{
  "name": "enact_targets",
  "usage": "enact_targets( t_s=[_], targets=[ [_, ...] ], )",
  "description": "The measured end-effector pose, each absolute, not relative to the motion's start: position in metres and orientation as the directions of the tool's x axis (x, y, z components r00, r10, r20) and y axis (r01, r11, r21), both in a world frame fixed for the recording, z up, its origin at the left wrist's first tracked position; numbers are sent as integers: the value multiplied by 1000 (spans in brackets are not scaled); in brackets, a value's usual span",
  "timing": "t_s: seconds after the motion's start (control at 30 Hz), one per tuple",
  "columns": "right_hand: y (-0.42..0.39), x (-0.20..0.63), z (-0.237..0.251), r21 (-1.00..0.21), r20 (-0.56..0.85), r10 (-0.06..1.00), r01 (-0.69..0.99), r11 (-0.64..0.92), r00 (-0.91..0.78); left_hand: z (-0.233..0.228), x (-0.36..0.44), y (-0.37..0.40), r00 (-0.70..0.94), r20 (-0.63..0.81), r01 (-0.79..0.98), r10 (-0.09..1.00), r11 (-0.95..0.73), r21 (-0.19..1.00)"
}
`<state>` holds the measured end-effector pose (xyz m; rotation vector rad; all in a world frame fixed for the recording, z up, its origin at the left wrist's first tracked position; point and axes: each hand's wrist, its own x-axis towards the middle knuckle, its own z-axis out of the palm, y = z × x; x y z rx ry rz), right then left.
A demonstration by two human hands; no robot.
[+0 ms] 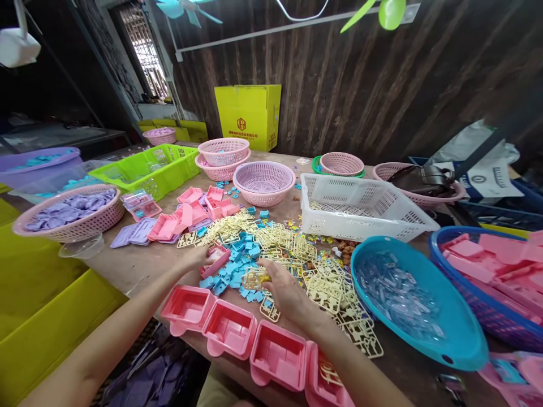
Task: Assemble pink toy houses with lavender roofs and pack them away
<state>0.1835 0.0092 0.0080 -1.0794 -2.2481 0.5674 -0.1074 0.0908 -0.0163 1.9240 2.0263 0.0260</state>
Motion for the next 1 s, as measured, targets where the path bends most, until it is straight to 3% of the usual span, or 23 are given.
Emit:
enact_targets(
  t_s=[0.2,0.37,0.5,0.67,0.9,1.0],
  targets=[
    [-13,187,17,-597,419,771,495,631,-479,-40,-106,88,-86,-263,979,961,131,159],
    [-25,194,20,-616,467,783,485,621,-411,-36,-108,87,-122,-212,966,969,166,199],
    [-33,204,23,-646,437,819,503,574,-373,-21,-114,87,-105,-161,941,981,151,302],
    [-36,215,29,-792,216,943,519,321,-253,9,-106,76,-23,-63,867,998,52,495],
    [-39,219,28,-922,-24,953,374,95,-302,31,-42,38,306,-111,564,946,-86,822],
    [-47,223,32,-959,-43,914,275,76,-402,32,-8,15,463,-109,508,879,-163,846]
  ],
)
